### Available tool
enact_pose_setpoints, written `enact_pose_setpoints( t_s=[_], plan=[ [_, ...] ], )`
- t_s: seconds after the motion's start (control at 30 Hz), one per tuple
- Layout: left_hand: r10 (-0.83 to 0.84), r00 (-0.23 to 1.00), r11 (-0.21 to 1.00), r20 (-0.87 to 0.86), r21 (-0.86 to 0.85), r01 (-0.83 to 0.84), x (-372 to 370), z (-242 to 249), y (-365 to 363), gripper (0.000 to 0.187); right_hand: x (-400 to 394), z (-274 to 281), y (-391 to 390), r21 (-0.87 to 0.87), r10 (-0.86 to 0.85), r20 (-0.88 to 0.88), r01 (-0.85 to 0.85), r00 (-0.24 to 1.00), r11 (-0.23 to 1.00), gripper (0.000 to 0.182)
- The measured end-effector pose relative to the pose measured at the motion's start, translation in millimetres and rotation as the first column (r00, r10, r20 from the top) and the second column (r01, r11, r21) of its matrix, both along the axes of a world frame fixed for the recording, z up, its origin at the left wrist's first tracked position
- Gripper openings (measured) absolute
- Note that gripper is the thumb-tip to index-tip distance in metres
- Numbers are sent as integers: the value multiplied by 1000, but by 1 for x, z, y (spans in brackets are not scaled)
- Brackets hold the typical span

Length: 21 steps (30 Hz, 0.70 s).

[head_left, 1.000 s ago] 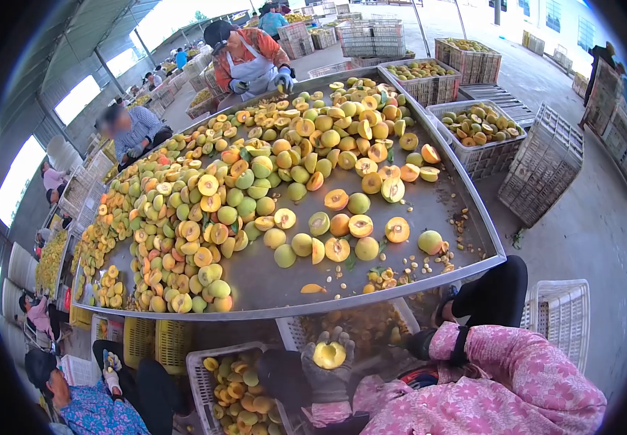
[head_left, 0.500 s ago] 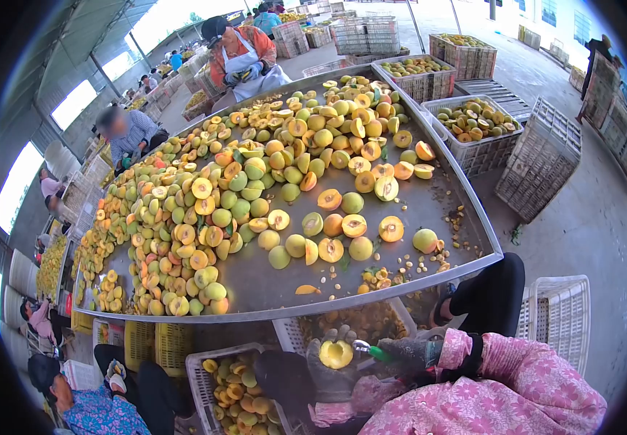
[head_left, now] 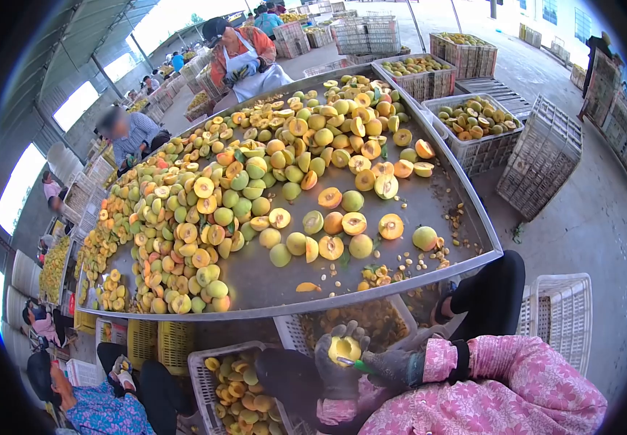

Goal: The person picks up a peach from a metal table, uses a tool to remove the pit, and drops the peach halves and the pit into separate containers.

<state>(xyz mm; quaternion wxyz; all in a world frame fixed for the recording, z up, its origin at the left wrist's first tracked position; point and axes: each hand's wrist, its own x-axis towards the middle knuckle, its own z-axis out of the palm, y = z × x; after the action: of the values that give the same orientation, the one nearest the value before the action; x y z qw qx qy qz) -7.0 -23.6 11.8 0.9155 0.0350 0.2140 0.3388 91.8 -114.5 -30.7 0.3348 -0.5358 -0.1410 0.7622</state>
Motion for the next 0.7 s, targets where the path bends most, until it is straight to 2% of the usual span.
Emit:
enact_pose_setpoints(
  t_s=[0.03, 0.1, 0.13, 0.17, 0.2, 0.23, 0.27, 0.3, 0.33, 0.4, 0.43, 0.47, 0.5, 0.57, 0.63, 0.7],
  plan=[
    [2, 999, 1000, -48, 7, -2, -1, -1, -1, 28, -7, -16, -2, -2, -1, -3, 1, 1000, 1000, 36],
    [19, 1000, 1000, -7, 6, -19, 2, -6, -1, 28, -22, -53, -6, 146, -74, -278, 118, 958, 982, 32],
    [34, 999, 999, 35, 3, -34, 2, -8, -1, 29, -19, -52, -9, 148, -78, -279, 123, 957, 981, 32],
    [32, 999, 999, 37, 6, -32, 2, -9, 0, 29, -13, -51, -11, 525, 22, 90, -66, 996, 848, 30],
    [50, 998, 999, -30, 18, -50, 0, -10, 1, 33, -9, -50, -12, 731, -26, 455, -356, 890, 582, 29],
    [68, 993, 997, -98, 33, -65, -3, -9, 3, 36, -2, -22, -9, 736, -30, 453, -354, 891, 577, 29],
    [68, 993, 997, -97, 45, -64, -6, 0, 5, 36, 10, 25, -5, 691, 51, 417, -353, 908, 631, 28],
    [260, 913, 942, -314, 289, -169, -13, 17, 7, 37, 17, 50, -1, 642, 129, 373, -356, 919, 679, 27],
    [476, 754, 823, -452, 531, -201, -20, 28, 12, 38, 22, 45, 5, 651, 122, 375, -355, 919, 671, 27],
    [704, 641, 602, -306, 736, -309, -64, 22, 37, 40, 41, 18, 20, 308, 244, 713, -606, 657, 733, 28],
    [789, 494, 565, -366, 748, -348, -92, 27, 45, 38, 49, 11, 24, 104, 310, 821, -660, 479, 744, 29],
    [849, 328, 521, -415, 762, -384, -109, 34, 53, 37, 55, 13, 22, 116, 294, 825, -655, 482, 747, 29],
    [864, 212, 503, -456, 777, -379, -128, 38, 61, 36, 59, 16, 16, 111, 299, 791, -605, 534, 789, 28],
    [848, 106, 522, -519, 788, -327, -159, 41, 71, 35, 70, 2, 4, 105, 294, 752, -548, 590, 830, 27],
    [818, 123, 574, -561, 784, -238, -163, 42, 77, 35, 77, -19, 3, 232, 219, 589, -422, 778, 876, 26],
    [759, 232, 642, -609, 759, -109, -151, 40, 89, 34, 77, -21, -4, 278, 150, 554, -352, 819, 894, 26]
  ],
)
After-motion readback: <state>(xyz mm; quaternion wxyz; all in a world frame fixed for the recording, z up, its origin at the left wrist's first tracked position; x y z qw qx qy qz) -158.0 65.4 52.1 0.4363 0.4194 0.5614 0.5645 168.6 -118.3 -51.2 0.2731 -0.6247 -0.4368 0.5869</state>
